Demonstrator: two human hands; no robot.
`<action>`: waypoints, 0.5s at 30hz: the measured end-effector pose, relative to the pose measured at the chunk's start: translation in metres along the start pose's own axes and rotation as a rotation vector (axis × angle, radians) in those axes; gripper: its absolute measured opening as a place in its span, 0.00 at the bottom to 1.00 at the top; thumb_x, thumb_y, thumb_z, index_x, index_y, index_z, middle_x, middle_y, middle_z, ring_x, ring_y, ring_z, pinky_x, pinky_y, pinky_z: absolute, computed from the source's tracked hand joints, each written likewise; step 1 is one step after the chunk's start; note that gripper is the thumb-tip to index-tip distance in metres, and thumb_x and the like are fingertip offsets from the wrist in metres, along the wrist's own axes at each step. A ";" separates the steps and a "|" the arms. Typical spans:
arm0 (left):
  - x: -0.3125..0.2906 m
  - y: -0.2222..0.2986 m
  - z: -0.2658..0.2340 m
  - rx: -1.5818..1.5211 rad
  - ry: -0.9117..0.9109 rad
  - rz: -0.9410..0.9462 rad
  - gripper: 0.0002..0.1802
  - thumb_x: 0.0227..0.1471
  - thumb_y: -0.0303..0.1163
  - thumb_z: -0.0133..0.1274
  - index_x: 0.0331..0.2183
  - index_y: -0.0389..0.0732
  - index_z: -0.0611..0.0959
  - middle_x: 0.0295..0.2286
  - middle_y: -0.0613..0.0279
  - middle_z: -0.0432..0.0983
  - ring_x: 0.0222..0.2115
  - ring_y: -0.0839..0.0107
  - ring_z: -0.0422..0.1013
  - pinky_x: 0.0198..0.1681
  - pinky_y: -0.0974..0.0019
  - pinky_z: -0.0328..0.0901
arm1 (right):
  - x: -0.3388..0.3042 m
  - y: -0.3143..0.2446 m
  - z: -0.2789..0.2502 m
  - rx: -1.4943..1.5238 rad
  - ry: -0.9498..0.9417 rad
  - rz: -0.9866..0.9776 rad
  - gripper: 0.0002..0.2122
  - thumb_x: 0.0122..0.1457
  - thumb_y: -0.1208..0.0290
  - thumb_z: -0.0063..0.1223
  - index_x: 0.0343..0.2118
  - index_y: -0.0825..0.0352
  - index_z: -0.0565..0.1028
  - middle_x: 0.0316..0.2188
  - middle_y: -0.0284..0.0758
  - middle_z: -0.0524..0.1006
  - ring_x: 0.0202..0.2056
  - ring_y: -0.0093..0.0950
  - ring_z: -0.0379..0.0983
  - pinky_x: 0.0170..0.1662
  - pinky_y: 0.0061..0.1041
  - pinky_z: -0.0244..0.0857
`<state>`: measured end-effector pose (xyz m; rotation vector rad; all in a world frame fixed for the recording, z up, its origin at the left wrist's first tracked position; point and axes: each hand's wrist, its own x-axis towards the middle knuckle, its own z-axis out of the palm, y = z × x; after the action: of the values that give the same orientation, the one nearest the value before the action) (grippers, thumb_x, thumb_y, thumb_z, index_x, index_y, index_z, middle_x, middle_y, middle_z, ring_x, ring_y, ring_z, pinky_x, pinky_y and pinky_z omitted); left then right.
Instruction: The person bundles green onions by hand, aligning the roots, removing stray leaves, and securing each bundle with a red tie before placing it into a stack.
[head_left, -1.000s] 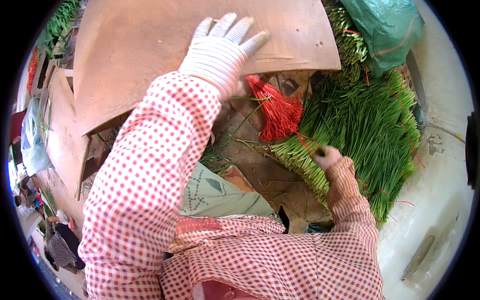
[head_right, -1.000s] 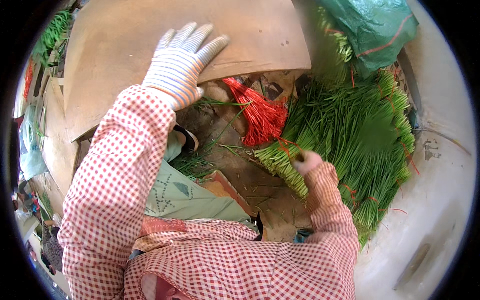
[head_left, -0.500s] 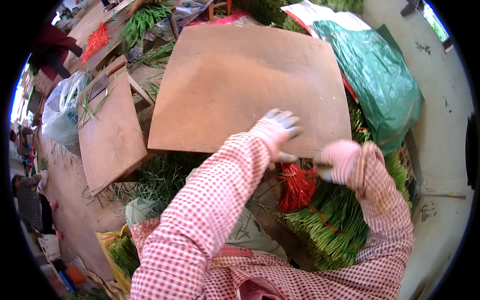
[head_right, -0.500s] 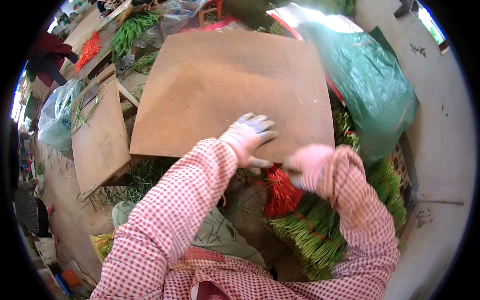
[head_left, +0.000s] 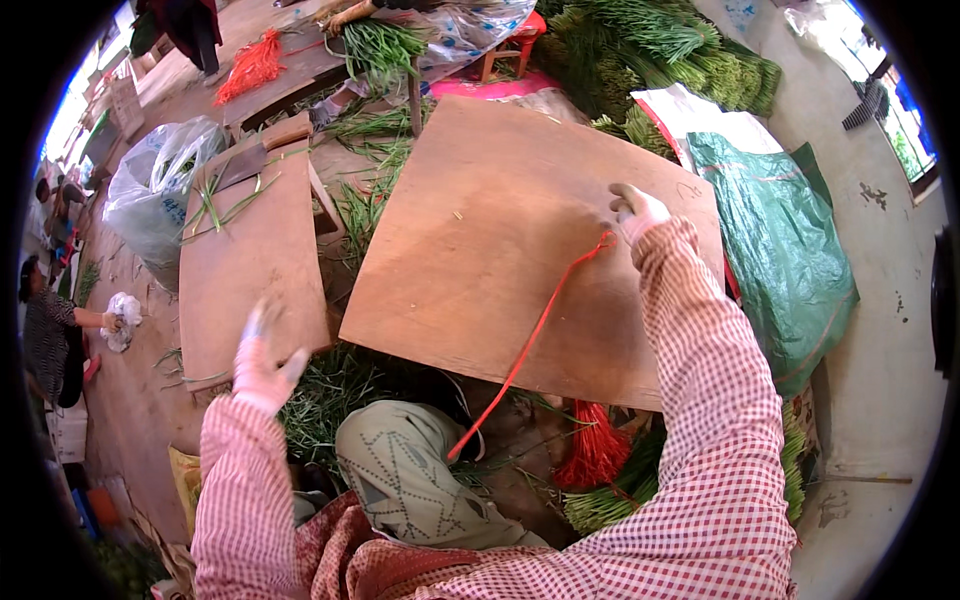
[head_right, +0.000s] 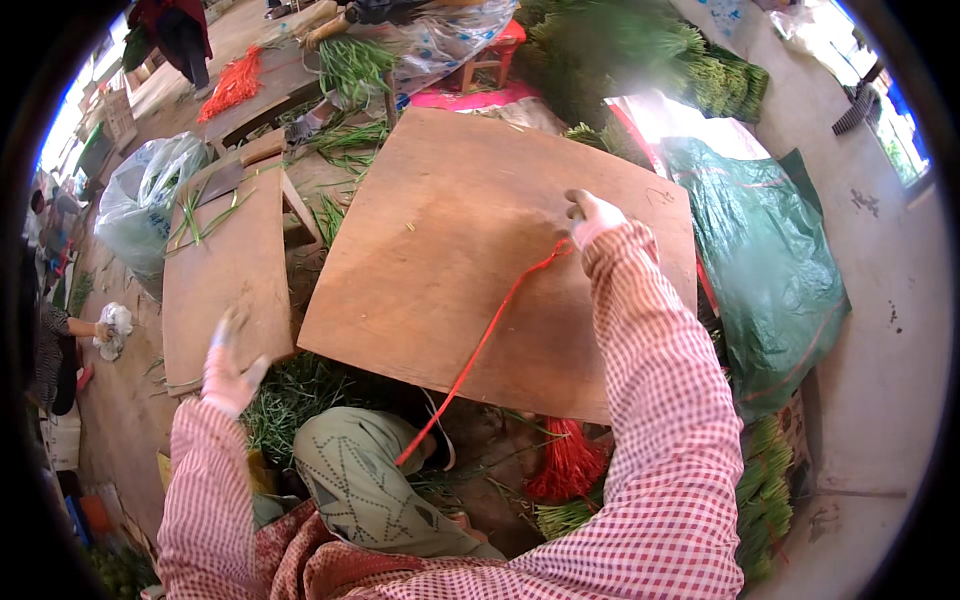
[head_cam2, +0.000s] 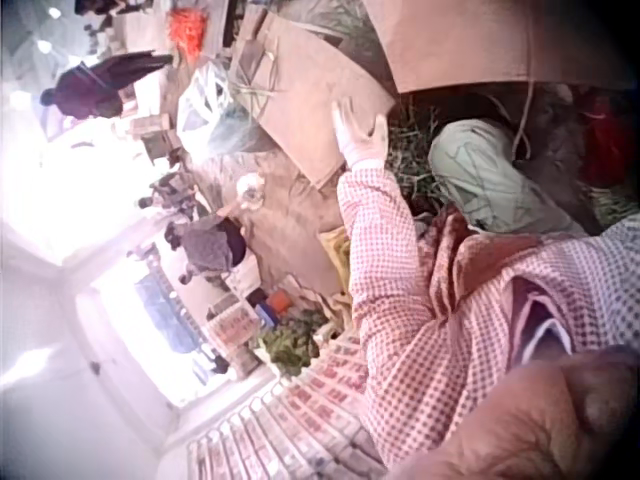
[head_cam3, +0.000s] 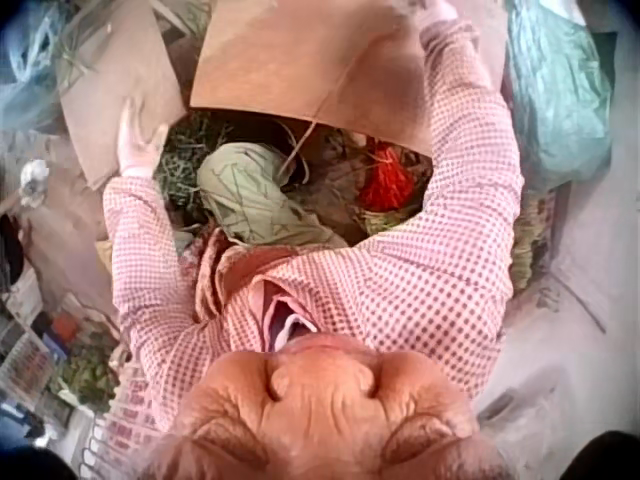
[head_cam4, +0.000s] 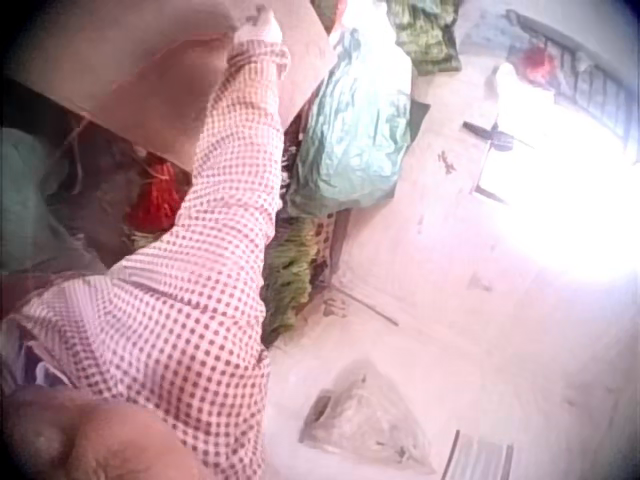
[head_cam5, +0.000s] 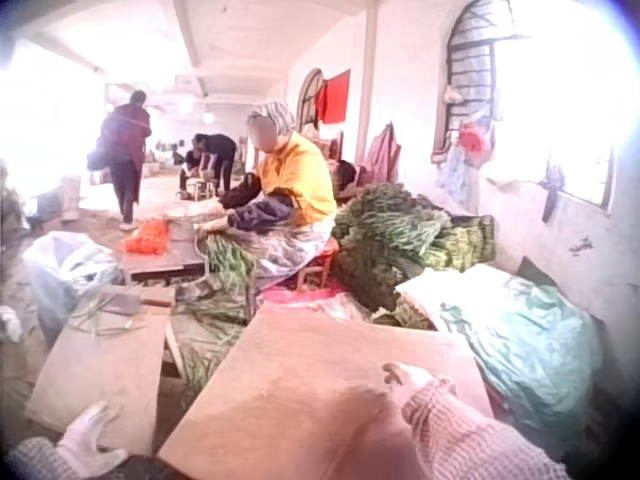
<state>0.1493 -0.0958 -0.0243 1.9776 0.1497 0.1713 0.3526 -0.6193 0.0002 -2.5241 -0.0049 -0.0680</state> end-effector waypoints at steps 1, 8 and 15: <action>-0.021 -0.001 -0.028 0.339 0.047 0.159 0.37 0.41 0.20 0.56 0.54 0.35 0.63 0.54 0.54 0.59 0.55 0.65 0.56 0.59 0.61 0.51 | -0.019 -0.015 0.000 -0.111 0.088 -0.110 0.16 0.53 0.82 0.44 0.46 0.65 0.71 0.36 0.43 0.77 0.39 0.34 0.75 0.43 0.26 0.68; -0.220 -0.025 -0.171 0.761 0.357 -0.169 0.27 0.41 0.21 0.56 0.47 0.36 0.71 0.45 0.54 0.69 0.48 0.65 0.65 0.53 0.63 0.59 | -0.146 -0.117 0.062 -0.499 -0.300 -0.153 0.40 0.49 0.52 0.57 0.58 0.72 0.53 0.59 0.52 0.54 0.61 0.47 0.49 0.62 0.41 0.45; -0.431 -0.079 -0.193 0.232 0.967 -0.675 0.24 0.46 0.26 0.57 0.48 0.35 0.72 0.40 0.56 0.74 0.39 0.67 0.70 0.45 0.65 0.65 | -0.096 -0.155 0.053 -0.567 -0.518 -0.164 0.49 0.42 0.44 0.59 0.62 0.66 0.49 0.62 0.51 0.46 0.63 0.48 0.41 0.64 0.41 0.41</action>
<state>-0.3127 0.0303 -0.0422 1.7954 1.4807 0.6698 0.2566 -0.4609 0.0414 -3.0193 -0.4589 0.5971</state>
